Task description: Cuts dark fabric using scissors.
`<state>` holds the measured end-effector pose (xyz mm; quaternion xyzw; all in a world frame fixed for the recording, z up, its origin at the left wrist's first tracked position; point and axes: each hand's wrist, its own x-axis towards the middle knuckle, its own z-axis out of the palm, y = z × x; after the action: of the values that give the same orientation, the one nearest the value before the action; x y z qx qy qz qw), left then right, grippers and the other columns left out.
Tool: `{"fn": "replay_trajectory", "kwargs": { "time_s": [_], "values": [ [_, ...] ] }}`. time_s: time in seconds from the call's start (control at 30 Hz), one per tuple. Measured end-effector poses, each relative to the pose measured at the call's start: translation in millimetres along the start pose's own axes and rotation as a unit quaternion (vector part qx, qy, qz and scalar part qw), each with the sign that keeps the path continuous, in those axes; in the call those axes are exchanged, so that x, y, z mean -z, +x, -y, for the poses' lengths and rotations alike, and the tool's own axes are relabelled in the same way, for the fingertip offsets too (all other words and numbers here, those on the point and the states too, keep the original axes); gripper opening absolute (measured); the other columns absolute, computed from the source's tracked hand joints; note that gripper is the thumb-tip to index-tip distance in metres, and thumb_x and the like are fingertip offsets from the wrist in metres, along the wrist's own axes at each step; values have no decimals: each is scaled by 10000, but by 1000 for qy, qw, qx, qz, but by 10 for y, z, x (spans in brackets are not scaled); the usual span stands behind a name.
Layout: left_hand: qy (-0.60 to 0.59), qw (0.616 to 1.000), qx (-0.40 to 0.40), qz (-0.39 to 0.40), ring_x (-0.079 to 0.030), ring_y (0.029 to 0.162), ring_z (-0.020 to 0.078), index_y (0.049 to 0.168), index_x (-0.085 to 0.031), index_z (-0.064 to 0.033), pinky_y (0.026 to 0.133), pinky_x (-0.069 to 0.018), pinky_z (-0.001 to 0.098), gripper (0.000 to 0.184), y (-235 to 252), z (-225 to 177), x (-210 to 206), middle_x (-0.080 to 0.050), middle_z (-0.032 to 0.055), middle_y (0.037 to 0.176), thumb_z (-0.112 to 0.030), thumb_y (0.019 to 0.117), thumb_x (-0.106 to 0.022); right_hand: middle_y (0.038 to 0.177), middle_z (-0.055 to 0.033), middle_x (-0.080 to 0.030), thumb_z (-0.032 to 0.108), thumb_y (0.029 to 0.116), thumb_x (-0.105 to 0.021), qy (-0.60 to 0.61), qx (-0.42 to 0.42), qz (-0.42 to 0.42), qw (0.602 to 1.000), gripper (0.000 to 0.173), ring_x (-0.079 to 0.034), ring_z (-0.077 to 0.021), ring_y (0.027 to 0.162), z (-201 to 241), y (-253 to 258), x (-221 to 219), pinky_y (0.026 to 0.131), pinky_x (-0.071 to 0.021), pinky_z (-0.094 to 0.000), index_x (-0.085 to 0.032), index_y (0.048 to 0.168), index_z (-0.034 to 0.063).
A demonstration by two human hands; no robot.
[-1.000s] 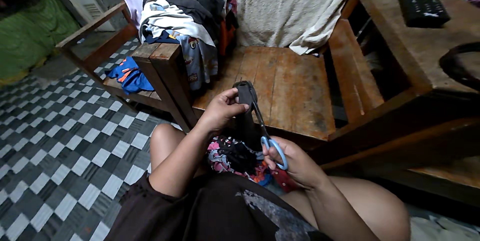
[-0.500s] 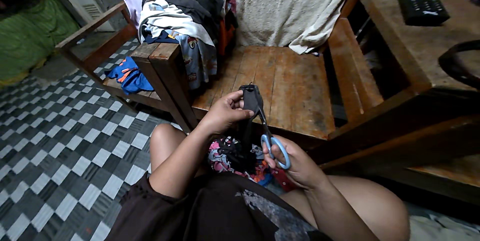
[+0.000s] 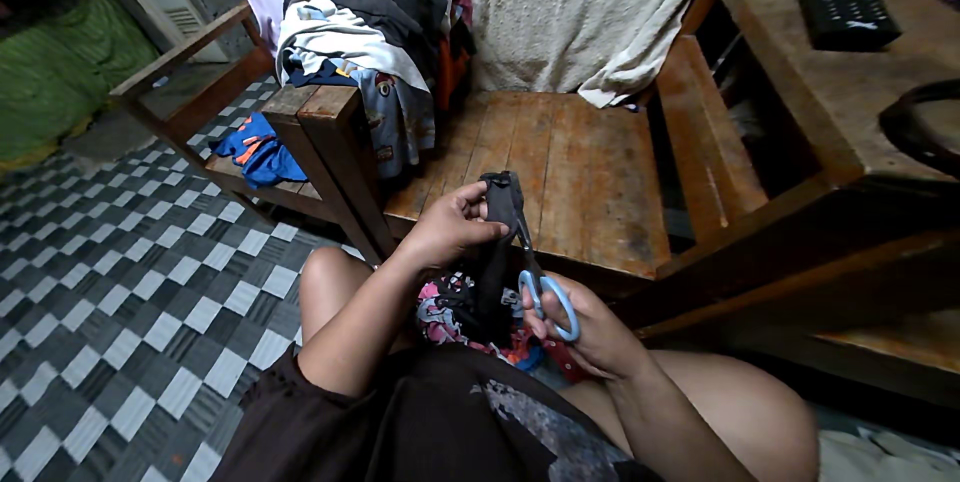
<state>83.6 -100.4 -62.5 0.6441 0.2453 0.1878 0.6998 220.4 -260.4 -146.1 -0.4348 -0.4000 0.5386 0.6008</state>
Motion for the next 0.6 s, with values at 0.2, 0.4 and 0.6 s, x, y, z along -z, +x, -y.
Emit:
{"fn": "replay_trajectory", "kwargs": {
  "time_s": [0.2, 0.4, 0.6],
  "values": [
    [25, 999, 23, 18, -667, 809, 73, 1363, -503, 12, 796, -579, 253, 493, -16, -33, -30, -677, 27, 914, 71, 895, -649, 673, 136, -561, 640, 872, -672, -1, 15, 16, 1000, 485, -508, 50, 556, -17, -2, 25, 549, -434, -105, -592, 970, 172],
    [42, 998, 35, 25, -665, 780, 67, 1316, -531, 15, 770, -577, 245, 430, -12, -55, -64, -674, 20, 886, 54, 906, -651, 692, 146, -565, 638, 890, -651, -9, 18, 17, 1000, 480, -509, 51, 572, -29, -1, 30, 562, -433, -104, -587, 987, 172],
    [29, 999, 41, 8, -673, 791, 86, 1355, -513, 8, 771, -583, 264, 462, 3, -48, -62, -681, 41, 903, 52, 915, -646, 708, 142, -568, 654, 886, -642, -8, 23, 28, 999, 496, -522, 50, 598, -49, 3, 41, 582, -440, -106, -584, 1010, 178]
  ]
}}
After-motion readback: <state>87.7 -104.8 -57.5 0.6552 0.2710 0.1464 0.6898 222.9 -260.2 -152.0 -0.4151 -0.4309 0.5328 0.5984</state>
